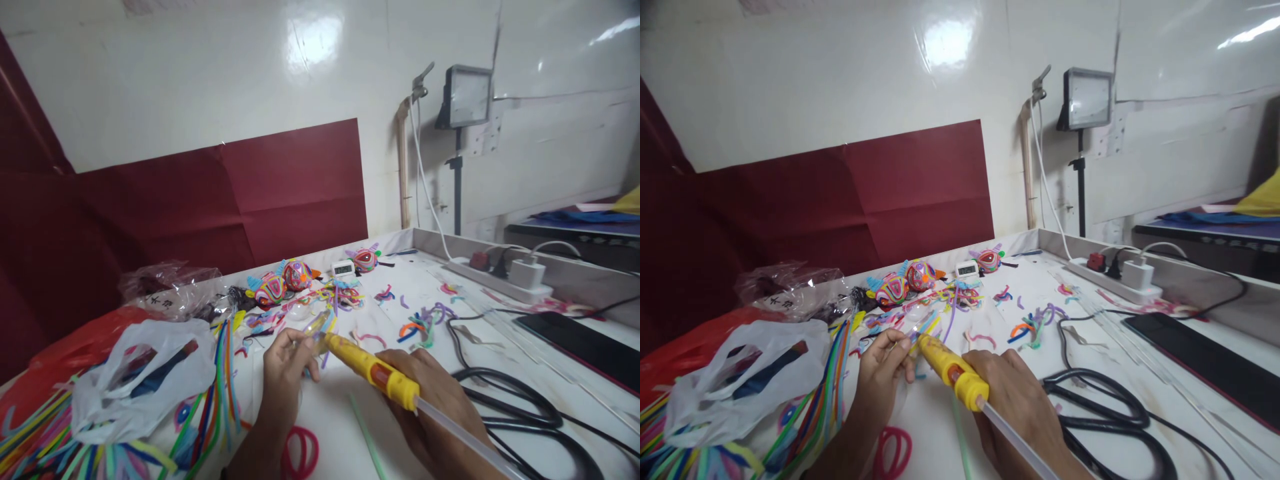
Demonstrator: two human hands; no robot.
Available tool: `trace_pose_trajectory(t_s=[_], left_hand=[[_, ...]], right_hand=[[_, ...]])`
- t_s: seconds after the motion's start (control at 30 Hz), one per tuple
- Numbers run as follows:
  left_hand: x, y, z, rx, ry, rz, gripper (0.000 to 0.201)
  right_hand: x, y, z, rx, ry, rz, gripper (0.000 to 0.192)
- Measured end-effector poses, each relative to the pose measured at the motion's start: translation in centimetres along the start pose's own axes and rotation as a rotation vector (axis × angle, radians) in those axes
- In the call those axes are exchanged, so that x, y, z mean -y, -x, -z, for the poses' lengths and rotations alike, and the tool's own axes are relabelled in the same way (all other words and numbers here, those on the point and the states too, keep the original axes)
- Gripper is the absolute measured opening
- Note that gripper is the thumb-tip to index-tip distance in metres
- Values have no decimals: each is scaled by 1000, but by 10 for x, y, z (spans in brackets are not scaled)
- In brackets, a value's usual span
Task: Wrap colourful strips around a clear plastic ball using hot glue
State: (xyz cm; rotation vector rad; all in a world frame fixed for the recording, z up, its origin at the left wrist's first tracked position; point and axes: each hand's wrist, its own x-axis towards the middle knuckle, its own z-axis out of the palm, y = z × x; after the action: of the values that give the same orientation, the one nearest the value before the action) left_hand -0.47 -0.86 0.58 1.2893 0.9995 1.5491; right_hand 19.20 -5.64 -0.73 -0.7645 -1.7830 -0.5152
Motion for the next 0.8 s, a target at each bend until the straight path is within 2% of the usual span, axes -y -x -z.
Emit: trace_pose_trajectory(t_s=[0.27,0.5,0.63,0.8], left_hand=[[-2,-1,-1,-7,8,4,27],[-1,0,0,-12,18,7,27],[-1,-1,-1,-16,15,11,27],[-4,1,-4,-40,8,15,28]], right_hand=[[-5,10,-1,69,11,-24,15],[-3,5,-1,42,10,-22,13],[-3,7,-1,80,9,-33,12],[-7,13,-3,79,3,28,15]])
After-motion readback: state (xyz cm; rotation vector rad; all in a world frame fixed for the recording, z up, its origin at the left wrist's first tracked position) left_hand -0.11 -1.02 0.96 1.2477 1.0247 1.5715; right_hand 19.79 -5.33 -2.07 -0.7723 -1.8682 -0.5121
